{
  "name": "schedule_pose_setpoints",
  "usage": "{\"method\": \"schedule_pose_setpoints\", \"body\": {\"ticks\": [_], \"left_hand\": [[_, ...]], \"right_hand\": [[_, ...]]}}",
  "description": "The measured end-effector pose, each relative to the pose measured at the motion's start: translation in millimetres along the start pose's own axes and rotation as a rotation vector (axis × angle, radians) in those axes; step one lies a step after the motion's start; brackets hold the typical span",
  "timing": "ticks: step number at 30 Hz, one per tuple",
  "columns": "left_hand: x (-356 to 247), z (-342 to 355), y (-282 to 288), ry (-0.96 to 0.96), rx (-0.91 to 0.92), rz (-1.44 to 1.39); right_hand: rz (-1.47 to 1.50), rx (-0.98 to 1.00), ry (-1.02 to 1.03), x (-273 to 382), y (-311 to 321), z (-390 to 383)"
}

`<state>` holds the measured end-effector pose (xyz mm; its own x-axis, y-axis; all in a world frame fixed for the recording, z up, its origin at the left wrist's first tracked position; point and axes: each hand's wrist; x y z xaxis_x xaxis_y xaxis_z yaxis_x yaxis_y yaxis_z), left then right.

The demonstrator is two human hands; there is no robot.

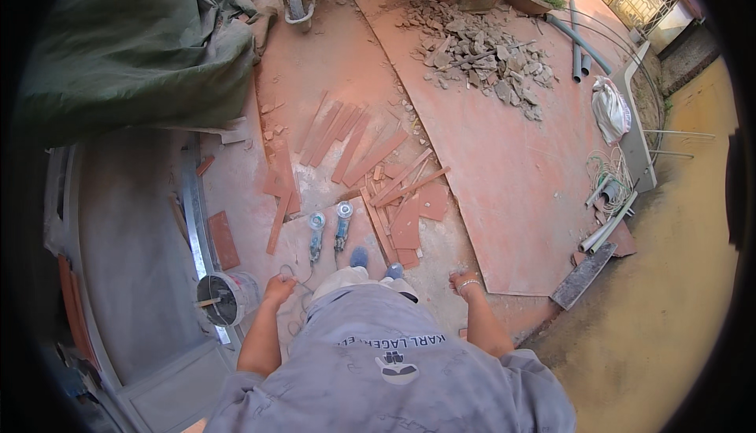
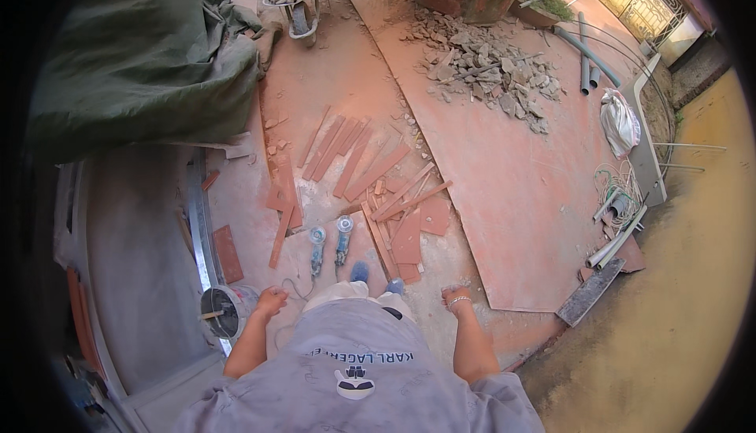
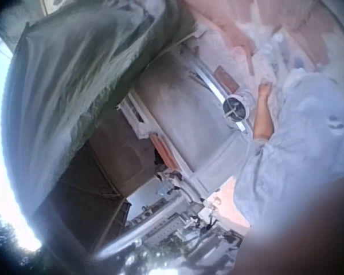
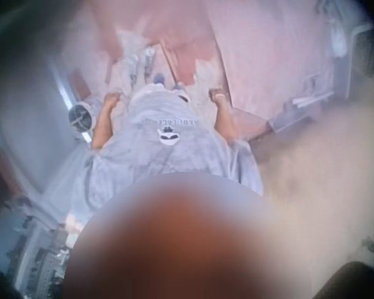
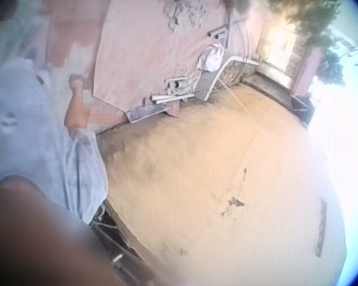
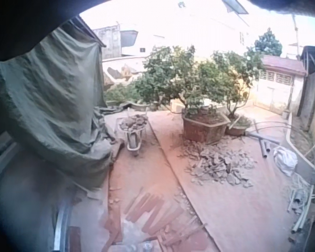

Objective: The person walks through a tiled outdoor area, picks up a bucket, then squats to sort broken terracotta tiles by hand, stacking them into piles. The person later stands and uses a hoe to move debris.

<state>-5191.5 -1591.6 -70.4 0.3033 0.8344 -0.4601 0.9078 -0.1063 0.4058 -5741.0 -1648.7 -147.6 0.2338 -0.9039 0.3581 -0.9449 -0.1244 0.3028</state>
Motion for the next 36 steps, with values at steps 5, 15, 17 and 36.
{"method": "schedule_pose_setpoints", "body": {"ticks": [5,15,17,36], "left_hand": [[7,-18,-17,0.070,-0.066,-0.024],[18,-8,-35,0.016,-0.099,-0.074],[13,-3,-35,-0.006,-0.068,-0.056],[-135,53,-48,-0.094,0.931,0.297]], "right_hand": [[-0.039,0.009,0.004,-7,5,14],[-0.213,0.028,0.031,10,20,42],[-0.235,0.018,0.047,23,22,48],[-1.033,0.580,0.134,174,41,-11]]}}
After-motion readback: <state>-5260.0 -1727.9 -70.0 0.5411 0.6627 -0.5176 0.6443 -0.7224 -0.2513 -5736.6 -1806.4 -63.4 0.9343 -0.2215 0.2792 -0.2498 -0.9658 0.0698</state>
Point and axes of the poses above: each hand's wrist, its own z-axis towards the middle knuckle, its own y-axis out of the back of the hand, x = y × z, and after that the axes turned 5 degrees about -y, right-handed
